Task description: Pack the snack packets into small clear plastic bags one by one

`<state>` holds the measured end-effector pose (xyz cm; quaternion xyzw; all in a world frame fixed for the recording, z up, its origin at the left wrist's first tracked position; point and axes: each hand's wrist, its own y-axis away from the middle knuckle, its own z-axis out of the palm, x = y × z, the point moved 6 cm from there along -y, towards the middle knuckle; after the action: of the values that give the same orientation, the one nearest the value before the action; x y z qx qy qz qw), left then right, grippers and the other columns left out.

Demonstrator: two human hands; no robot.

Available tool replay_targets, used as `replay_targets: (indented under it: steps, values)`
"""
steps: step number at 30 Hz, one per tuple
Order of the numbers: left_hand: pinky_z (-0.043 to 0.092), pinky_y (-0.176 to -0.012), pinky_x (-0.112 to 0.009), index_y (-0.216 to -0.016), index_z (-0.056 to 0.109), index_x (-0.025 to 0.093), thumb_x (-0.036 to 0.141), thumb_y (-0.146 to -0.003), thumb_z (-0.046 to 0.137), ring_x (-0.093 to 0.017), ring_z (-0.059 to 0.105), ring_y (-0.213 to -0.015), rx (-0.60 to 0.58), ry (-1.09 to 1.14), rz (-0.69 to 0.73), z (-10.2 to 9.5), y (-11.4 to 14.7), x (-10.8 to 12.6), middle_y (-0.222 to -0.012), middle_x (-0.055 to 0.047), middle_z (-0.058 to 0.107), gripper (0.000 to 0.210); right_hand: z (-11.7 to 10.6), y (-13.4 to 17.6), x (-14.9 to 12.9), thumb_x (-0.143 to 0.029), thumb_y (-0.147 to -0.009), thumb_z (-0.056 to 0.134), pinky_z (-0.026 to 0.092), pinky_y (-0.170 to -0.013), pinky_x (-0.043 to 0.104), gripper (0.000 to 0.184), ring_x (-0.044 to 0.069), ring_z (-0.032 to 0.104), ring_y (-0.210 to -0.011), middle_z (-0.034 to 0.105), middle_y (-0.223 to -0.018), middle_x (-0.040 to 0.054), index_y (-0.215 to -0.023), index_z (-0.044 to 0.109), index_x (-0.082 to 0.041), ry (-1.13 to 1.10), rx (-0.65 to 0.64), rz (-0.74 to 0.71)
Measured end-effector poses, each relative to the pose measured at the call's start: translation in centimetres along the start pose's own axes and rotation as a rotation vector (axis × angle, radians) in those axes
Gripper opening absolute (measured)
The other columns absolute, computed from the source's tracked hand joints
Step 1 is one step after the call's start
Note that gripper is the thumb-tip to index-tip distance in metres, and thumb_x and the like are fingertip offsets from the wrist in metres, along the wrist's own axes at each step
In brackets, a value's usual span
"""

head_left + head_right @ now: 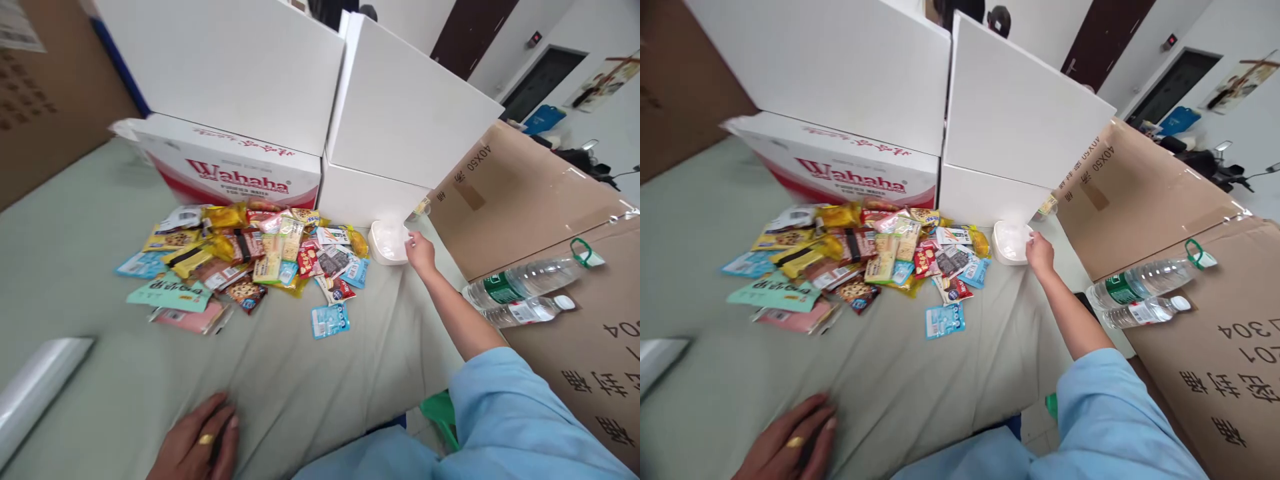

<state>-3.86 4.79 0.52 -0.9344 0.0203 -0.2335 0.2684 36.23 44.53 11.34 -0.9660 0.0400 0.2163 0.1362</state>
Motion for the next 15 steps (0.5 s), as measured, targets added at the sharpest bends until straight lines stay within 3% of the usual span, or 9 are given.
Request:
replay_targets:
  steps: [3, 6, 8, 10, 13, 15]
  values:
    - [0.057, -0.087, -0.035, -0.106, 0.066, 0.025, 0.028, -0.099, 0.056, -0.020, 0.072, -0.092, 0.063, 0.007, -0.052, -1.3, -0.3, 0.9, -0.110, -0.006, 0.072, 0.013, -2.9, 1.4, -0.5, -0.029, -0.089, 0.058, 0.050, -0.086, 0.035, 0.024, 0.023, 0.067, -0.090, 0.073, -0.099, 0.0107, -0.106, 0.069, -0.016, -0.189, 0.133, 0.015]
    - [0.056, -0.085, -0.033, -0.107, 0.066, 0.024, 0.025, -0.098, 0.060, -0.019, 0.071, -0.090, 0.169, 0.061, -0.131, -2.3, -0.7, 1.5, -0.108, -0.006, 0.071, 0.012, -5.4, 5.6, -1.8, -0.042, -0.080, 0.074, 0.044, -0.060, 0.026, 0.027, 0.012, 0.051, -0.059, 0.065, -0.078, 0.0000, -0.091, 0.064, -0.019, -0.736, 0.145, 0.047]
    - [0.055, -0.084, -0.032, -0.106, 0.066, 0.023, 0.021, -0.097, 0.062, -0.018, 0.071, -0.091, 0.204, 0.138, -0.162, -2.6, -1.5, 2.6, -0.104, -0.005, 0.071, 0.010, -5.1, 9.8, -3.8, -0.046, -0.073, 0.084, 0.033, -0.050, 0.022, 0.037, 0.007, 0.036, -0.049, 0.056, -0.068, -0.0053, -0.083, 0.059, -0.021, -1.053, -0.031, 0.083]
    - [0.056, -0.081, -0.030, -0.103, 0.065, 0.023, 0.018, -0.096, 0.063, -0.016, 0.070, -0.088, 0.215, 0.243, -0.181, -2.7, -2.7, 4.2, -0.099, -0.004, 0.070, 0.009, -3.7, 14.4, -6.1, -0.046, -0.069, 0.090, 0.027, -0.045, 0.020, 0.043, 0.005, 0.030, -0.046, 0.050, -0.063, -0.0076, -0.078, 0.056, -0.022, -1.205, -0.239, 0.143]
    - [0.055, -0.073, -0.027, -0.106, 0.064, 0.023, 0.022, -0.096, 0.066, -0.011, 0.064, -0.074, 0.211, 0.413, -0.169, -2.2, -5.1, 7.0, -0.103, -0.003, 0.067, 0.010, -0.2, 20.7, -8.9, -0.049, -0.068, 0.091, 0.022, -0.042, 0.019, 0.049, 0.004, 0.026, -0.044, 0.042, -0.055, -0.0094, -0.072, 0.051, -0.022, -1.263, -0.484, 0.257]
    - [0.055, -0.072, -0.027, -0.110, 0.065, 0.024, 0.030, -0.095, 0.069, -0.012, 0.063, -0.077, 0.191, 0.499, -0.159, -1.4, -6.4, 8.3, -0.107, -0.004, 0.066, 0.016, 2.2, 24.3, -10.3, -0.053, -0.069, 0.090, 0.022, -0.042, 0.020, 0.050, 0.005, 0.026, -0.045, 0.041, -0.054, -0.0092, -0.070, 0.052, -0.021, -1.235, -0.606, 0.285]
